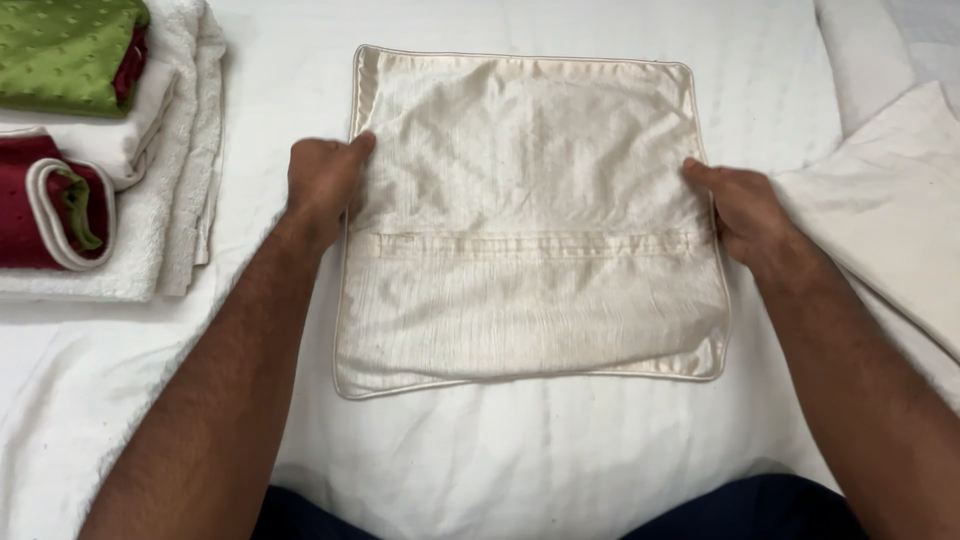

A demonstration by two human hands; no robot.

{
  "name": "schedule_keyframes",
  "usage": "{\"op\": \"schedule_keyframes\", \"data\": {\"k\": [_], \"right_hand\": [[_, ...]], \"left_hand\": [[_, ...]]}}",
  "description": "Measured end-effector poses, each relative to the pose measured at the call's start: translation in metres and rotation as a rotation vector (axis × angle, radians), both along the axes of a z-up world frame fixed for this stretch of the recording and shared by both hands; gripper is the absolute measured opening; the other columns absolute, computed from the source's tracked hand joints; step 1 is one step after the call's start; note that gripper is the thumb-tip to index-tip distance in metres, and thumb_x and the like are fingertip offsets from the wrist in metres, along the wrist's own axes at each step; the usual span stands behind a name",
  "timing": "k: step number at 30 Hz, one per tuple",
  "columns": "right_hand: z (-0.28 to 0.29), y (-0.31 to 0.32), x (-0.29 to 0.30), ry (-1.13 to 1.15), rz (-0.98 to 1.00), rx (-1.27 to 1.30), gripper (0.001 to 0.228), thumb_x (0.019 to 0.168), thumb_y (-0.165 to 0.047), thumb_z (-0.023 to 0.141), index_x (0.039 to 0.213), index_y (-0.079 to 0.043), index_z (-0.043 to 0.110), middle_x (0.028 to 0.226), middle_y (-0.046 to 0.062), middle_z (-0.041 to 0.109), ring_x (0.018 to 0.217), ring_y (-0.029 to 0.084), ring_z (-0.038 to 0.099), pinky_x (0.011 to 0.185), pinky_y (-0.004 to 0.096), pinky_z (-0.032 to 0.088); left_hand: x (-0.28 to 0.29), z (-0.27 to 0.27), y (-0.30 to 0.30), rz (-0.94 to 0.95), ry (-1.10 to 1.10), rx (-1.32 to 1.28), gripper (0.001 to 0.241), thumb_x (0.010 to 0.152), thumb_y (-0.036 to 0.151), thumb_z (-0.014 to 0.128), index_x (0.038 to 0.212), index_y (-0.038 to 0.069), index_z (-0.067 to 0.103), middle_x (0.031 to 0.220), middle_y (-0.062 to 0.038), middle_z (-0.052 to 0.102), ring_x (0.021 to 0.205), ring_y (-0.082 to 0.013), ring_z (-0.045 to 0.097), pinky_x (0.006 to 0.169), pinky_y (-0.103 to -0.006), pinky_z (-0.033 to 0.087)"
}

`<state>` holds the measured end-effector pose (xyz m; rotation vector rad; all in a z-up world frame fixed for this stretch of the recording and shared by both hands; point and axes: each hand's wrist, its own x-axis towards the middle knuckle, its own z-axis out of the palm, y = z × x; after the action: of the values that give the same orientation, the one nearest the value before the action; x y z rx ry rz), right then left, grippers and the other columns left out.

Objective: The person folds a white towel, then a red and green towel, and finally a white bath towel on a bed. Each towel is folded into a neat rectangle and placed on a stack to the left.

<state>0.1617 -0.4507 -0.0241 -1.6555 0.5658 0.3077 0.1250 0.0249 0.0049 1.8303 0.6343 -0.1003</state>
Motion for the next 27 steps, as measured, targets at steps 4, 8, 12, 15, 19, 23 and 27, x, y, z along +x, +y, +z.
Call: {"op": "schedule_keyframes", "data": {"k": [4, 8, 12, 15, 19, 23, 27], "right_hand": [[-0.001, 0.016, 0.026, -0.089, 0.01, -0.038, 0.026, 0.101, -0.02, 0.071, 0.111, 0.003, 0.066, 0.099, 0.01, 0.071, 0.082, 0.018, 0.068, 0.073, 0.033, 0.061], [0.005, 0.021, 0.067, -0.17, -0.032, -0.166, 0.017, 0.098, -0.012, 0.073, 0.11, -0.002, 0.068, 0.096, 0.009, 0.074, 0.078, 0.015, 0.072, 0.073, 0.029, 0.065], [0.014, 0.01, 0.12, -0.406, 0.026, -0.031, 0.016, 0.099, -0.007, 0.074, 0.112, -0.001, 0.066, 0.1, 0.009, 0.075, 0.085, 0.015, 0.073, 0.077, 0.029, 0.065], [0.018, 0.015, 0.141, -0.566, 0.031, 0.015, 0.02, 0.105, -0.01, 0.075, 0.117, 0.002, 0.065, 0.102, 0.009, 0.076, 0.088, 0.015, 0.074, 0.08, 0.029, 0.066], [0.011, 0.033, 0.133, -0.343, -0.047, -0.134, 0.025, 0.1, -0.015, 0.076, 0.117, -0.003, 0.063, 0.1, 0.007, 0.071, 0.081, 0.014, 0.067, 0.066, 0.03, 0.059], [-0.035, 0.012, 0.12, -0.303, -0.078, -0.12, 0.024, 0.101, -0.016, 0.074, 0.115, -0.001, 0.063, 0.107, 0.009, 0.068, 0.086, 0.013, 0.065, 0.069, 0.028, 0.059], [-0.049, -0.001, 0.097, -0.388, -0.062, 0.027, 0.019, 0.1, -0.014, 0.075, 0.111, -0.001, 0.066, 0.105, 0.006, 0.071, 0.089, 0.011, 0.069, 0.079, 0.024, 0.062]], "left_hand": [[0.037, 0.0, -0.003, 0.042, -0.007, -0.063, 0.028, 0.101, 0.02, 0.068, 0.08, 0.005, 0.058, 0.067, -0.002, 0.056, 0.053, -0.0143, 0.046, 0.049, -0.0412, 0.039], [0.079, 0.013, 0.001, 0.122, -0.062, -0.038, 0.012, 0.097, 0.018, 0.066, 0.092, 0.007, 0.067, 0.085, -0.002, 0.069, 0.071, -0.0113, 0.065, 0.059, -0.033, 0.059], [0.127, 0.01, 0.015, 0.138, -0.126, -0.049, 0.012, 0.1, 0.019, 0.064, 0.097, 0.007, 0.066, 0.097, -0.004, 0.068, 0.087, -0.0142, 0.064, 0.07, -0.0405, 0.051], [0.155, -0.009, 0.027, 0.125, -0.355, -0.095, 0.012, 0.097, 0.018, 0.067, 0.1, 0.007, 0.068, 0.093, -0.006, 0.068, 0.083, -0.0192, 0.061, 0.077, -0.042, 0.06], [0.141, -0.005, 0.02, 0.14, -0.236, -0.108, 0.018, 0.099, 0.027, 0.066, 0.104, 0.01, 0.063, 0.091, -0.002, 0.064, 0.082, -0.0146, 0.059, 0.076, -0.0376, 0.059], [0.112, -0.011, 0.012, 0.129, -0.088, -0.041, 0.025, 0.1, 0.031, 0.066, 0.104, 0.006, 0.066, 0.092, -0.006, 0.067, 0.075, -0.0153, 0.06, 0.068, -0.0379, 0.057], [0.088, -0.012, 0.009, 0.135, -0.048, 0.057, 0.026, 0.098, 0.033, 0.066, 0.101, 0.007, 0.067, 0.096, -0.006, 0.072, 0.08, -0.0153, 0.066, 0.077, -0.0347, 0.06]]}}
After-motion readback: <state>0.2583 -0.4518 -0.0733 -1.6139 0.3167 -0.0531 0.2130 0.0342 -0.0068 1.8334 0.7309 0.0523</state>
